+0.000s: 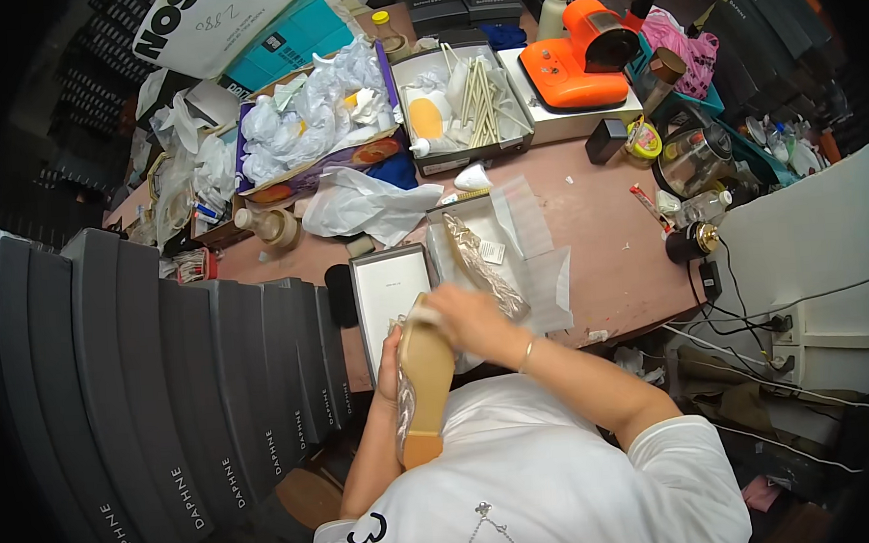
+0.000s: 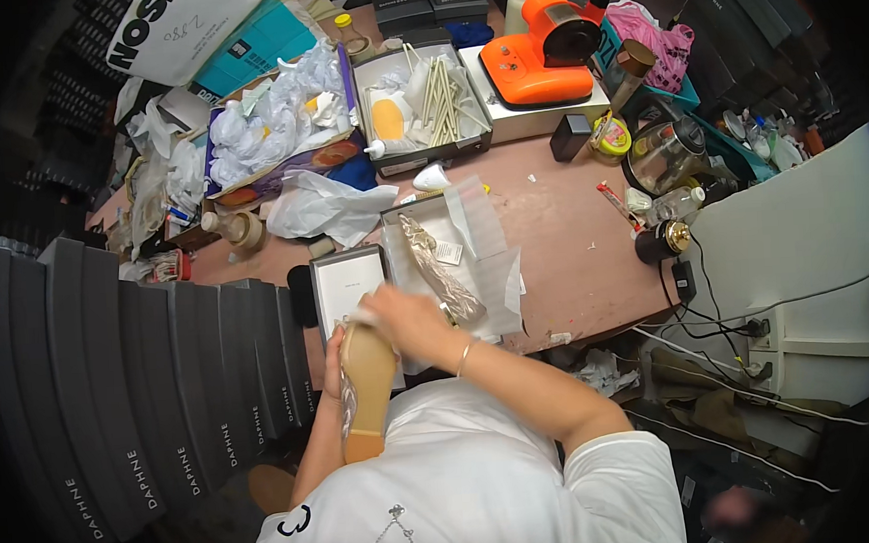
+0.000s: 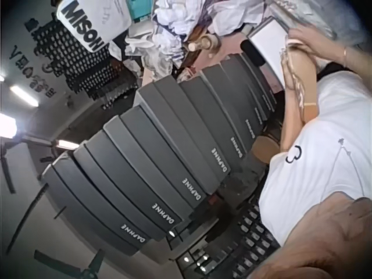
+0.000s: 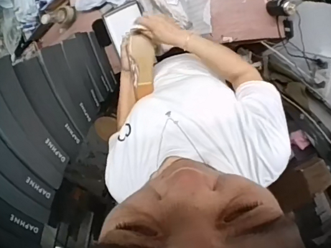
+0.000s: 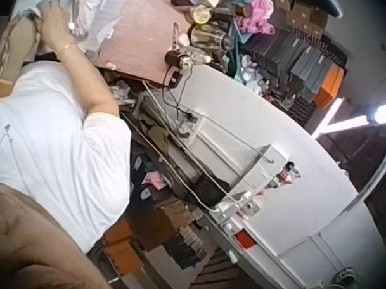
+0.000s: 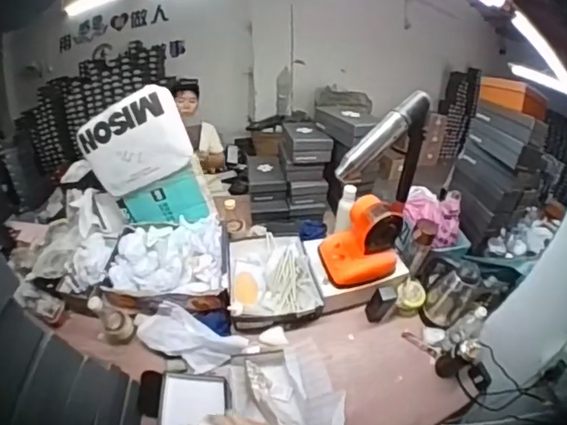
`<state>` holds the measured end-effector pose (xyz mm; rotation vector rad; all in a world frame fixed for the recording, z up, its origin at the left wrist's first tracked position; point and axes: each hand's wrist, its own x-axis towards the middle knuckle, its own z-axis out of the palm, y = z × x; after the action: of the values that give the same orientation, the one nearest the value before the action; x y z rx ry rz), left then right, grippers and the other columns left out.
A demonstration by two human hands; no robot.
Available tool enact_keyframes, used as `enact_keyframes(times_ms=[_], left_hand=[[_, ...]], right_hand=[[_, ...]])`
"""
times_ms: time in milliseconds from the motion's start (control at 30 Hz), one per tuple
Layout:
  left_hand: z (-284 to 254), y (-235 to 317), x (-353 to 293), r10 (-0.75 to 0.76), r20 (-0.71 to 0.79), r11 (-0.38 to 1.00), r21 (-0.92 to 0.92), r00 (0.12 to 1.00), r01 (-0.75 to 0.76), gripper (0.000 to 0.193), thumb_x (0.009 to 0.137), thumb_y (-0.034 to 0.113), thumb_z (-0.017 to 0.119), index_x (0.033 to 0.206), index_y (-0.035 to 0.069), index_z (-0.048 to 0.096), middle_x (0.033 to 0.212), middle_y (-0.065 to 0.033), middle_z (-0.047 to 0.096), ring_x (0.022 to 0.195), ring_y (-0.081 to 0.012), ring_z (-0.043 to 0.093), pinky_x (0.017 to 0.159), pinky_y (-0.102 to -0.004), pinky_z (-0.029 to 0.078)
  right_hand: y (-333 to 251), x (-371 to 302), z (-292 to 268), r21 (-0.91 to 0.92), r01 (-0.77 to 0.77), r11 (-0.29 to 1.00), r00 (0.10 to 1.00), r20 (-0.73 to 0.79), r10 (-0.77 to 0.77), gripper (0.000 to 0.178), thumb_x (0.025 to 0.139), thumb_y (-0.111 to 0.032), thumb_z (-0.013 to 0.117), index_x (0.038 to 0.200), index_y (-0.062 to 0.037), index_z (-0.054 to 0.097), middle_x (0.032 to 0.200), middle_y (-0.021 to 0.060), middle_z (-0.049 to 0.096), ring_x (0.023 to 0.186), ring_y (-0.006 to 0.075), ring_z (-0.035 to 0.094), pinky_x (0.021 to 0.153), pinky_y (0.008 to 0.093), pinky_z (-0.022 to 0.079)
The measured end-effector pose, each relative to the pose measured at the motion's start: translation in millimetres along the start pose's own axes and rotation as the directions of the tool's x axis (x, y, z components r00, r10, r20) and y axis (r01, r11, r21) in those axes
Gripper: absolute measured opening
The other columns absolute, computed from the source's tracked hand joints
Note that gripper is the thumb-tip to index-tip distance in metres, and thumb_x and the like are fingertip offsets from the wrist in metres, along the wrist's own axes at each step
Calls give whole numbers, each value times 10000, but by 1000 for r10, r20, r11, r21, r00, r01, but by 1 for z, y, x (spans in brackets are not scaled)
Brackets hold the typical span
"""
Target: Inspect shoes, wrap them in tissue paper, place them into a shoebox, and then interface with a computer system.
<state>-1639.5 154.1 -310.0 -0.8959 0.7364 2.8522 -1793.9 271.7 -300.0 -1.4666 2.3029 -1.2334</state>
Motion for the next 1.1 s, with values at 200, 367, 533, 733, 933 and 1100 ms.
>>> enact_keyframes(times_ms=[200, 367, 533, 733, 933, 1100], left_hand=[[-65, 66, 39, 537, -60, 467, 852, 841, -238, 775, 882, 453, 552, 1436, 33, 210, 1260, -207, 495, 1085, -303, 558, 894, -370, 472], [-26, 78, 17, 480, 19, 537, 784, 877, -310, 767, 893, 409, 593, 1417, -39, 257, 1432, -238, 329, 1352, -334, 298, 1098, -394, 257], [19, 49, 39, 313, 238, 940, 58, 920, -335, 873, 869, 692, 353, 1412, 12, 289, 1382, -191, 399, 1309, -289, 361, 1102, -422, 257], [22, 25, 18, 233, 259, 958, -227, 937, -175, 693, 819, 532, 508, 1268, 4, 477, 1101, -193, 604, 911, -262, 644, 824, -358, 532], [26, -4, -10, 187, -70, 967, -163, 980, -196, 571, 890, 452, 363, 1248, 28, 497, 1046, -138, 626, 924, -202, 629, 814, -320, 514], [37, -13, -20, 277, -147, 923, -234, 949, -306, 537, 913, 424, 330, 1252, 40, 493, 1126, -114, 587, 1017, -202, 583, 889, -326, 477]], right_hand=[[99, -7, -1, 62, -643, 763, 732, 341, 589, 237, 810, -236, 629, 926, -30, 648, 856, 204, 644, 803, 392, 620, 741, 430, 487], [87, -6, -25, 254, -527, 811, 833, 343, 433, 268, 820, -266, 630, 898, -10, 638, 737, 115, 632, 679, 240, 615, 620, 349, 485], [12, -12, -42, 688, -726, 0, 665, 701, 255, 333, 839, -328, 652, 1007, -57, 558, 729, 1, 550, 534, 94, 490, 435, 226, 385], [-9, -23, -37, 662, -620, 420, 779, 584, 229, 201, 888, -192, 603, 1029, -64, 540, 809, 51, 552, 609, 131, 514, 510, 270, 459], [-52, 3, -22, 16, 352, 936, 891, 302, -340, 167, 757, -98, 626, 898, -70, 542, 795, 63, 528, 728, 251, 594, 559, 347, 499], [-49, 10, 3, 27, 229, 973, 950, 212, -230, 176, 733, -90, 607, 879, -90, 508, 774, 67, 518, 674, 255, 601, 509, 367, 489]])
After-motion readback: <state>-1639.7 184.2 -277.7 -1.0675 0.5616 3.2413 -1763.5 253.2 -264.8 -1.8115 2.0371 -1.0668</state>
